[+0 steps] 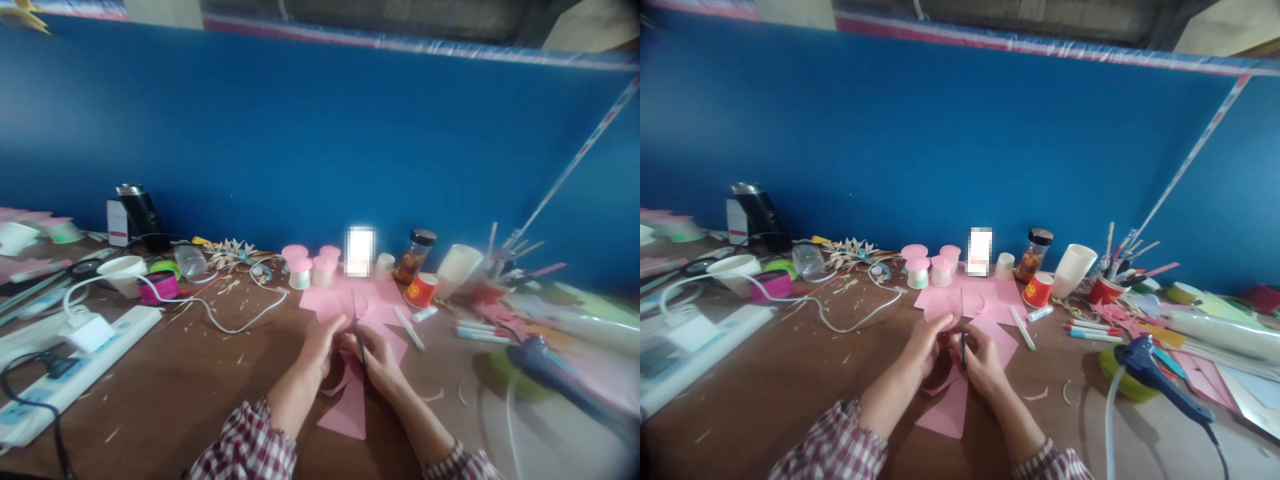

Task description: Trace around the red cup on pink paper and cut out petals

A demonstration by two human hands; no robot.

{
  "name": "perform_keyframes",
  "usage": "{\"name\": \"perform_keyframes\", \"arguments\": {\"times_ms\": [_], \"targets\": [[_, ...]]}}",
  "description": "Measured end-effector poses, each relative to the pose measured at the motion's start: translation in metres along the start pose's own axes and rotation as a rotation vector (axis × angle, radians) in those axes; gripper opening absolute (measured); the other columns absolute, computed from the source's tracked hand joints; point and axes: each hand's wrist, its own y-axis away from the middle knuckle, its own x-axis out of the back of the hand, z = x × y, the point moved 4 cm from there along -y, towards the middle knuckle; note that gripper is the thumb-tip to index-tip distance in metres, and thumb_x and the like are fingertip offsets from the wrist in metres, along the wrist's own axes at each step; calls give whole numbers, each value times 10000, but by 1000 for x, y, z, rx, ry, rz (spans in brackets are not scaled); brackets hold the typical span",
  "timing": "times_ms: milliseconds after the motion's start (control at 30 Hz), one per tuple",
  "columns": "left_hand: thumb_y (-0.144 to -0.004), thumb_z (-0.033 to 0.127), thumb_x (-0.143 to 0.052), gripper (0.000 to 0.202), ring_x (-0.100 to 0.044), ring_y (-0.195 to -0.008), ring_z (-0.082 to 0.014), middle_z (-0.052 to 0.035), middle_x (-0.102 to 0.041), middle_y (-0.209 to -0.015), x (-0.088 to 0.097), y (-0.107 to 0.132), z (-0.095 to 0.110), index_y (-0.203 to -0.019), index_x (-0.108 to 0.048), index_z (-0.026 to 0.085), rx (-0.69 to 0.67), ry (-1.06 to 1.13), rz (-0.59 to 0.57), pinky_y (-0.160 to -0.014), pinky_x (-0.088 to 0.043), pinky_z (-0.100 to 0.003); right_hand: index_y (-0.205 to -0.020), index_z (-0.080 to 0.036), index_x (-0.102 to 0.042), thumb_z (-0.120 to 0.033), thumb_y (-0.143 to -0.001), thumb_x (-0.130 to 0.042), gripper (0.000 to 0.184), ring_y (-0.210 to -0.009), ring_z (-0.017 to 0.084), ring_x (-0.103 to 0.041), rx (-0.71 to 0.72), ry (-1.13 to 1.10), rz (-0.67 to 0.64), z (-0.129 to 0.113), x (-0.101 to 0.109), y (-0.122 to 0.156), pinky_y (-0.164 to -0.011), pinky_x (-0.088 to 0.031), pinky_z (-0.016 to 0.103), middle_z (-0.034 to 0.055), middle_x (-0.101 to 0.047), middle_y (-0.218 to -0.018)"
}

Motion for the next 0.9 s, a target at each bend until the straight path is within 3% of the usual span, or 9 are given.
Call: {"name": "perform_keyframes", "arguments": {"times_ms": [267, 467, 900], "targets": [[-589, 228, -741, 272, -570, -442, -154, -26, -594, -565, -3, 4, 2, -758, -555, 123, -7, 23, -21, -416, -431, -261, -937, -127, -621, -478, -772, -620, 388, -528, 123, -524, -41, -33, -11, 5, -1, 0, -469, -418, 222, 30, -625, -684], [-610, 269, -724, 273, -564, -435, -169, -32, -590, -549, -4, 5, 1, -769, -558, 122, 22, -6, -34, -396, -415, -269, -911, -124, -608, -469, -801, -592, 362, -483, 102, -498, -36, -45, -32, 4, -2, 0, -446, -396, 209, -12, -553, -600], [-606, 265, -720, 259, -537, -403, -147, -18, -576, -533, -5, 7, 1, -754, -568, 117, 22, -9, -55, -396, -410, -267, -908, -130, -623, -560, -790, -551, 452, -490, 116, -507, -32, -14, -23, 2, -1, 2, -437, -397, 216, 4, -555, -603]]}}
